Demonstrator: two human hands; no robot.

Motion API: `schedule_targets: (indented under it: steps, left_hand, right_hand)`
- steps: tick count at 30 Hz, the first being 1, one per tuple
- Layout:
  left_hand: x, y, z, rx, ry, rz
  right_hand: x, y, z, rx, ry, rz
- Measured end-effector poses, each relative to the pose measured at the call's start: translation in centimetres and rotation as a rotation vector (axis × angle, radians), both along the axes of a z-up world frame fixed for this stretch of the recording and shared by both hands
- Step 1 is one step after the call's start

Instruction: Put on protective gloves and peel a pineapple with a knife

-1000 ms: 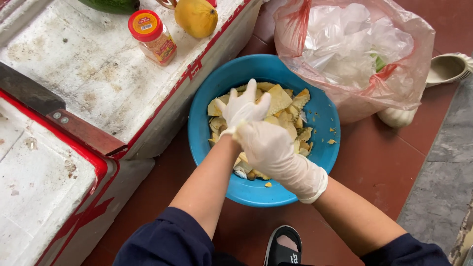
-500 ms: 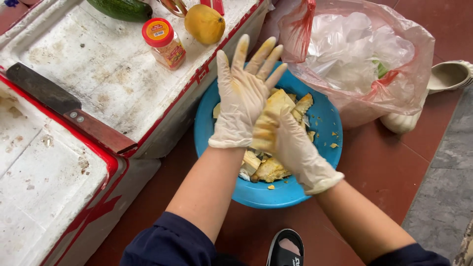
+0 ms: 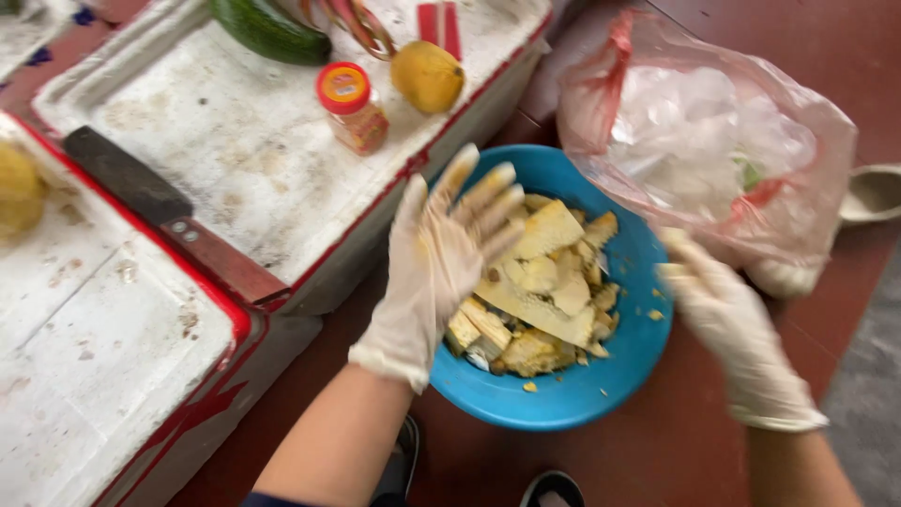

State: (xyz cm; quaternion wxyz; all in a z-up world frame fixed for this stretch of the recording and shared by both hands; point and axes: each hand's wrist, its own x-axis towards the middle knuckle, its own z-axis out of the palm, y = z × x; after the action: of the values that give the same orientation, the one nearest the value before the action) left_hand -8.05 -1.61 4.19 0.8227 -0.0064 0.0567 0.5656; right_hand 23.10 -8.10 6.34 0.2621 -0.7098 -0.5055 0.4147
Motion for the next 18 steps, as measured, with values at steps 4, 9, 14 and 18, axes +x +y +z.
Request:
schedule_targets:
  steps: [4, 9, 14, 18]
  left_hand:
    - [-2.2, -3.6, -4.0, -0.065, 0.017, -0.128]
    - [-4.1, -7.0, -5.2, -0.204, -0.064, -0.189]
    - [-3.9, -6.4, -3.1, -0.409, 0.341, -0.243]
    - [-2.8, -5.4, -3.5, -0.403, 0.331, -0.226]
  right_hand:
    - [15.5, 1.5, -13.0, -0.073, -0.228, 0.125]
    - [17.1, 7.1, -17.6, -0.093, -0.379, 0.472]
    - [12.2, 12.8, -16.8, 0.024, -1.304, 1.007]
    - [9.9, 17.9, -15.2, 0.087, -1.767, 1.278]
